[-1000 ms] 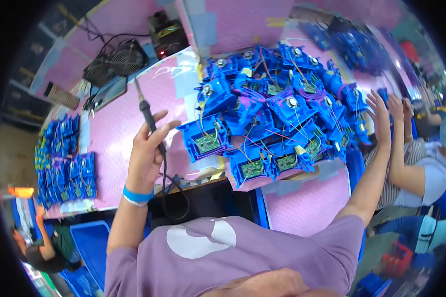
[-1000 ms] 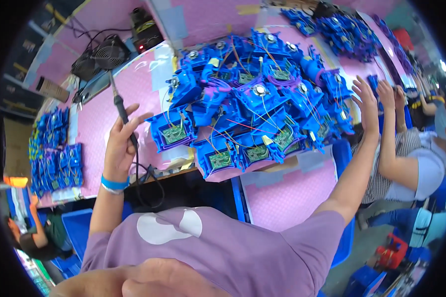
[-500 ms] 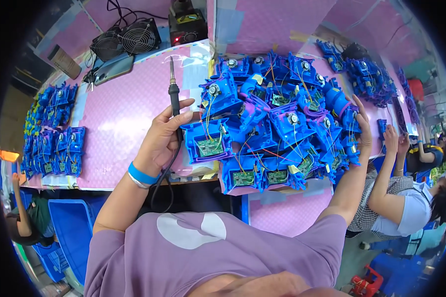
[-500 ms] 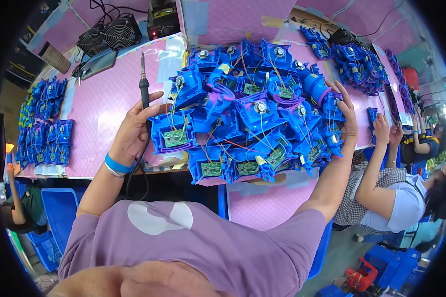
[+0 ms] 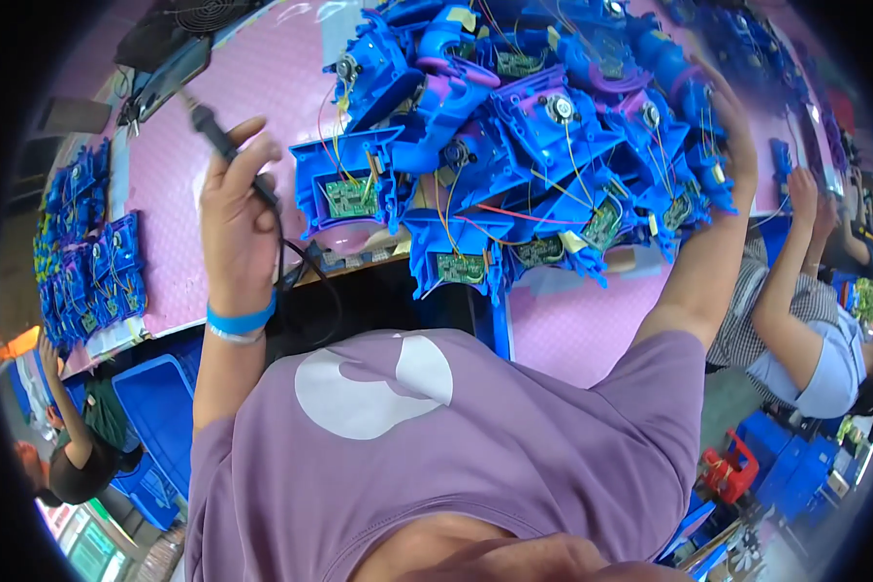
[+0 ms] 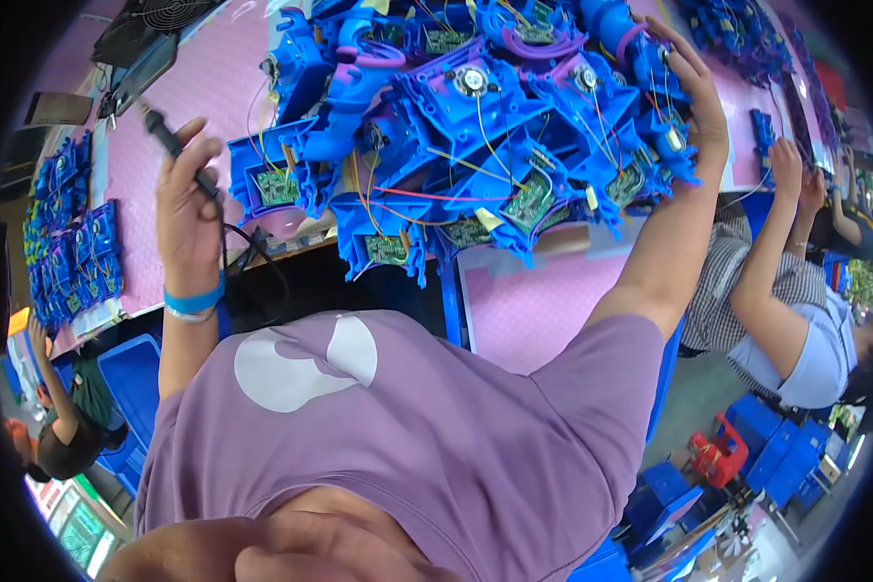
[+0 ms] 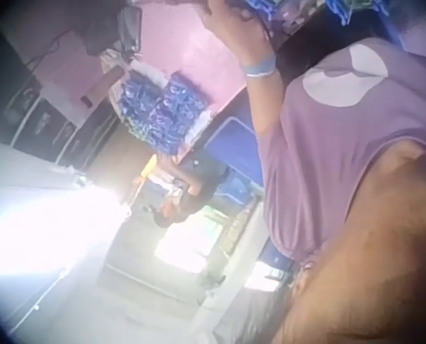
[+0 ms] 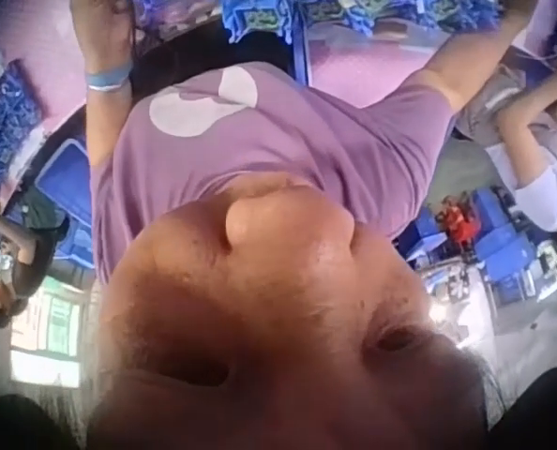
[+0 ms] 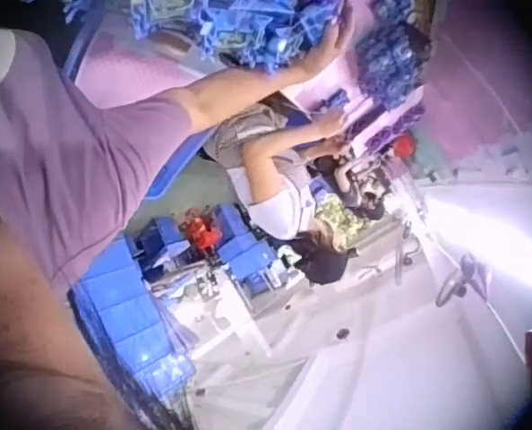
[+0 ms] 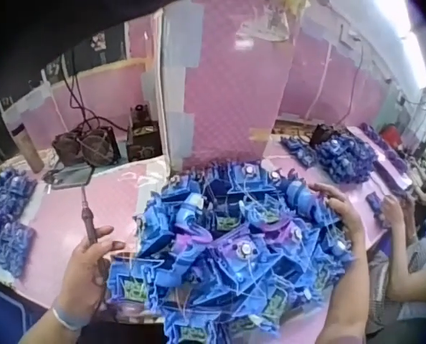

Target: Soldering electrical wires onto circuit boards within blue plastic toy housings.

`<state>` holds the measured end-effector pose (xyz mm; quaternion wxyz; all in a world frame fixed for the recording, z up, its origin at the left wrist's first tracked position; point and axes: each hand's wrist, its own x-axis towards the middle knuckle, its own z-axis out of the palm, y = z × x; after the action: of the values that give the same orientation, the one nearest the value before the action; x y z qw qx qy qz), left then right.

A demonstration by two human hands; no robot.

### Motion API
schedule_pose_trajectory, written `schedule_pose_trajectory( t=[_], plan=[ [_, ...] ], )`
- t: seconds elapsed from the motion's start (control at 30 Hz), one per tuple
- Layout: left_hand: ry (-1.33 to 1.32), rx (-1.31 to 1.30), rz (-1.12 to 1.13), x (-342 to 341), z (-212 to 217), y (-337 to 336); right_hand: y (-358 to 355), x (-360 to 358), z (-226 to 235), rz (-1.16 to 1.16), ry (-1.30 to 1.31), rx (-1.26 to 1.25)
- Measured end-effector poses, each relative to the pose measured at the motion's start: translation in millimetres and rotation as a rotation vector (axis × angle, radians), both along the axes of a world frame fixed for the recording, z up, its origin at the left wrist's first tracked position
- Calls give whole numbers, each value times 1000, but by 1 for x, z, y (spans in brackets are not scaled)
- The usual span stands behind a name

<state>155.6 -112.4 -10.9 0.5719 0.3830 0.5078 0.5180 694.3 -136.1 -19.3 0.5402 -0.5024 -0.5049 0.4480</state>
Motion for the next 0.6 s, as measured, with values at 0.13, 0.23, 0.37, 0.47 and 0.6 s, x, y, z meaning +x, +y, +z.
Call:
schedule_pose_trajectory(
  t=[0.13, 0.23, 0.37, 0.47, 0.6],
  plan=[
    [-36, 31, -142, -24, 21, -41, -5, 5, -10, -93, 46, -66],
    [-26, -88, -458, -17, 30, -69, -9, 15, -13, -92, 24, -106],
    [-123, -277, -836, 17, 27, -88, -5, 26, -13, -21, 45, -108],
    [-43, -320, -939, 53, 32, -87, -5, 18, -10, 49, 100, -98],
    [7, -247, -879, 78, 18, -87, -15, 25, -15, -12, 105, -112]
  ],
)
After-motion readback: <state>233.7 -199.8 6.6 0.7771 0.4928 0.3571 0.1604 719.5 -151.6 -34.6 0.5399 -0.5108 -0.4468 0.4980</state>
